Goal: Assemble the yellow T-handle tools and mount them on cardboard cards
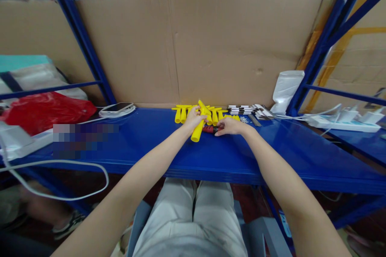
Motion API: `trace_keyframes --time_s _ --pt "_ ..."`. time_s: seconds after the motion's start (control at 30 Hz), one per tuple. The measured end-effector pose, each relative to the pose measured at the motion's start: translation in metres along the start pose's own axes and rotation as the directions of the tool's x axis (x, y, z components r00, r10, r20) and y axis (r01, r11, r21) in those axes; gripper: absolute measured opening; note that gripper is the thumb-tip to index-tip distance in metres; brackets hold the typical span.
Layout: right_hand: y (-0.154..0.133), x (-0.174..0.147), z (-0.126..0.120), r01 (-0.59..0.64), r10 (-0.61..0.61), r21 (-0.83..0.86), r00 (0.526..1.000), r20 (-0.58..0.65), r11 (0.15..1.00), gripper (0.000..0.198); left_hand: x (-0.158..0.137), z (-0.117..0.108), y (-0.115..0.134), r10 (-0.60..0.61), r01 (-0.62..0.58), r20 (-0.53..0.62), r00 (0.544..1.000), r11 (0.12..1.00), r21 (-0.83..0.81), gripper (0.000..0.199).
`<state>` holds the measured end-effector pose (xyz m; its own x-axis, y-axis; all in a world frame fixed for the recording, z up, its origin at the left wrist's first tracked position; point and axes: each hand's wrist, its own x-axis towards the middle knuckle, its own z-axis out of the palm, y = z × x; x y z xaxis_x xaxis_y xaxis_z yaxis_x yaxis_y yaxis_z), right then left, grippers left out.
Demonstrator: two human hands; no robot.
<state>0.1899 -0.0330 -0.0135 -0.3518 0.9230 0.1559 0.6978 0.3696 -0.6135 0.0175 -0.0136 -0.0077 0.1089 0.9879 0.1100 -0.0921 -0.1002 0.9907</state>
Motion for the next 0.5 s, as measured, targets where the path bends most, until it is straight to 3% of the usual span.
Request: trace_keyframes --time_s 0.17,0.27,0.37,0.5 --pt "-0.004 -0.005 -0.006 -0.040 0.037 0.094 0.999 0.037 0.995 0.034 0.001 -0.002 -0.001 0.010 -0.010 -0.043 0.999 1.000 -0.013 0.056" --pt "-0.009 -0.010 -0.016 -0.080 0.083 0.179 0.996 -0.011 0.981 0.037 0.002 -0.005 0.001 0.025 -0.028 -0.069 0.997 0.999 -0.046 0.056" --pt "-0.012 -0.014 -0.025 -0.071 0.142 0.338 0.972 -0.190 0.939 0.038 0.003 -0.007 0.002 0.021 -0.027 -0.080 0.997 0.997 -0.078 0.057" --pt "-0.017 -0.012 -0.028 0.107 0.214 0.544 0.844 -0.492 0.832 0.031 0.004 -0.008 0.001 0.016 -0.023 -0.076 0.997 0.995 -0.102 0.057"
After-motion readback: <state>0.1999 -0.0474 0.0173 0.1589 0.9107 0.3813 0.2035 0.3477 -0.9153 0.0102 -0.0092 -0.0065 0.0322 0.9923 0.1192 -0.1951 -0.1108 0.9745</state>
